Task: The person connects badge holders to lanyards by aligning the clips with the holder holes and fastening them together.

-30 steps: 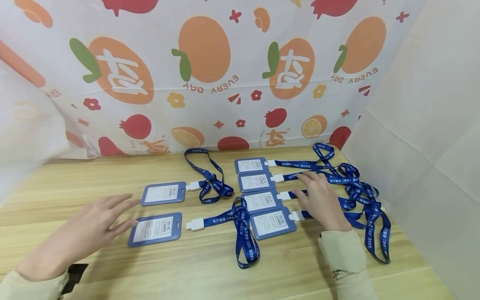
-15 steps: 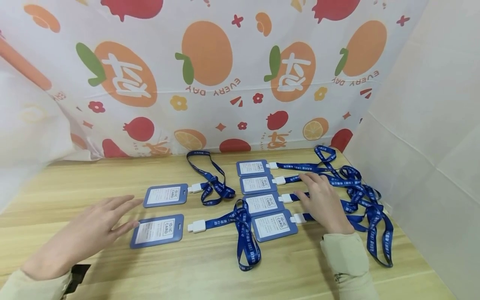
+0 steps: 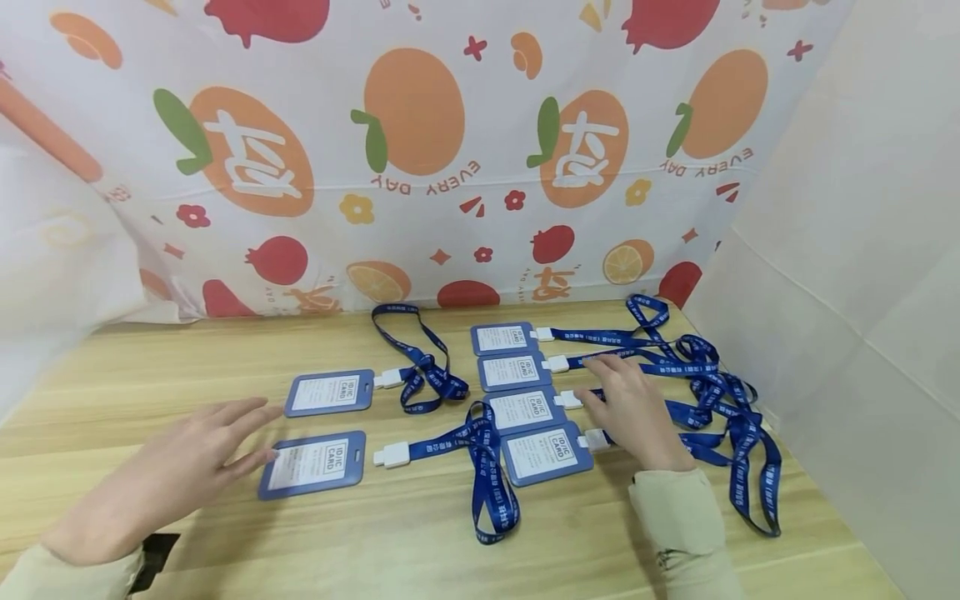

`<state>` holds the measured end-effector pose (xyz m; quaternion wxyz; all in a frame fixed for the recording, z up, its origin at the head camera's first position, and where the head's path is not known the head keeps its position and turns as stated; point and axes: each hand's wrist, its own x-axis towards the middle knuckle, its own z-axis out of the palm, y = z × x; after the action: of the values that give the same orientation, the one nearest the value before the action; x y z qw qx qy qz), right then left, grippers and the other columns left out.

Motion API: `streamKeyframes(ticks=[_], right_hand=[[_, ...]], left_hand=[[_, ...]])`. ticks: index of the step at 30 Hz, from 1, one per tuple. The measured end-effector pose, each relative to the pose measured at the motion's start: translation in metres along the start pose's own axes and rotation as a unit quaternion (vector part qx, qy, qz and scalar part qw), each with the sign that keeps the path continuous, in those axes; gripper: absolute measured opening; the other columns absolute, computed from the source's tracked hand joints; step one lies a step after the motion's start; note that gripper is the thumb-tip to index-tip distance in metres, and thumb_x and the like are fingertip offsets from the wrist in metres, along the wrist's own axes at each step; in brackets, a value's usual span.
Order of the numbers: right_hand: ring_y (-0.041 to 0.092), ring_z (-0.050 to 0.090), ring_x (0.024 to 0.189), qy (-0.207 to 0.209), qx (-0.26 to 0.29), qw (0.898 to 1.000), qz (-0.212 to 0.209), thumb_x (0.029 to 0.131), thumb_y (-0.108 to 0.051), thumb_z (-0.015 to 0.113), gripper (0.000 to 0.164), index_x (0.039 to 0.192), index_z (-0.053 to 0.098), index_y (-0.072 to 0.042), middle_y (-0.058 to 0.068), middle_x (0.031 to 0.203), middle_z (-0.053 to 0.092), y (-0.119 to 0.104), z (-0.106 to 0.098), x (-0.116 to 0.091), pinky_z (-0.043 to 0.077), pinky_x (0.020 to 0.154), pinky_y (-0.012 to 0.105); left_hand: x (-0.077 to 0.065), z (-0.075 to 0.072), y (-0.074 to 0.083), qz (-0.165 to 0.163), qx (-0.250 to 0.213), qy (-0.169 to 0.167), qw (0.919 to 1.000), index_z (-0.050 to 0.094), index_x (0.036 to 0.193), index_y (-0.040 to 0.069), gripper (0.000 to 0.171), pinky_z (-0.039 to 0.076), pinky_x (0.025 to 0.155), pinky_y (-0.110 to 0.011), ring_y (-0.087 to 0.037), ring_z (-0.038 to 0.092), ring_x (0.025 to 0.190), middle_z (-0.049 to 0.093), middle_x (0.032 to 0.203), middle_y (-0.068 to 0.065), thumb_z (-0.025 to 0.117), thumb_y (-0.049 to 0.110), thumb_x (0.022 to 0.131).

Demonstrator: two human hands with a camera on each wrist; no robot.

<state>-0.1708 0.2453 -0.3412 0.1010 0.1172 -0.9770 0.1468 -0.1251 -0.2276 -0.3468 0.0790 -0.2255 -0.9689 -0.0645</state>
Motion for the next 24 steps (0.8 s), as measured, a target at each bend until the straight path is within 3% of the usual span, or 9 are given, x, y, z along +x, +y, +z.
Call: streamKeyframes(ticks=[10,24], right_hand=[[0.044,0.050,0.130,0.013,0.037,0.997,-0.064,0.094,-0.015,0.074,0.041,0.130,0.065,0.004,0.024,0.136,0.059,-0.043,0.002,0.014,0.044,0.103,0.061],[0.029,0.063,0.119,-0.016,0.069,0.983,-0.171,0.093,-0.020,0.077,0.032,0.121,0.073,-0.006,0.011,0.124,0.069,-0.107,0.025,0.027,0.053,0.097,0.047]], left_hand=[[0.008,0.005,0.012,0.008,0.002,-0.031,0.9995,0.069,0.126,0.004,0.045,0.048,0.091,-0.068,-0.047,0.059,0.115,0.063,0.127,-0.024,0.078,0.030,0.091],[0.018,0.020,0.022,0.035,-0.022,-0.049,0.9979,0.071,0.122,0.005,0.045,0.051,0.092,-0.061,-0.044,0.061,0.114,0.065,0.125,-0.022,0.083,0.029,0.085]])
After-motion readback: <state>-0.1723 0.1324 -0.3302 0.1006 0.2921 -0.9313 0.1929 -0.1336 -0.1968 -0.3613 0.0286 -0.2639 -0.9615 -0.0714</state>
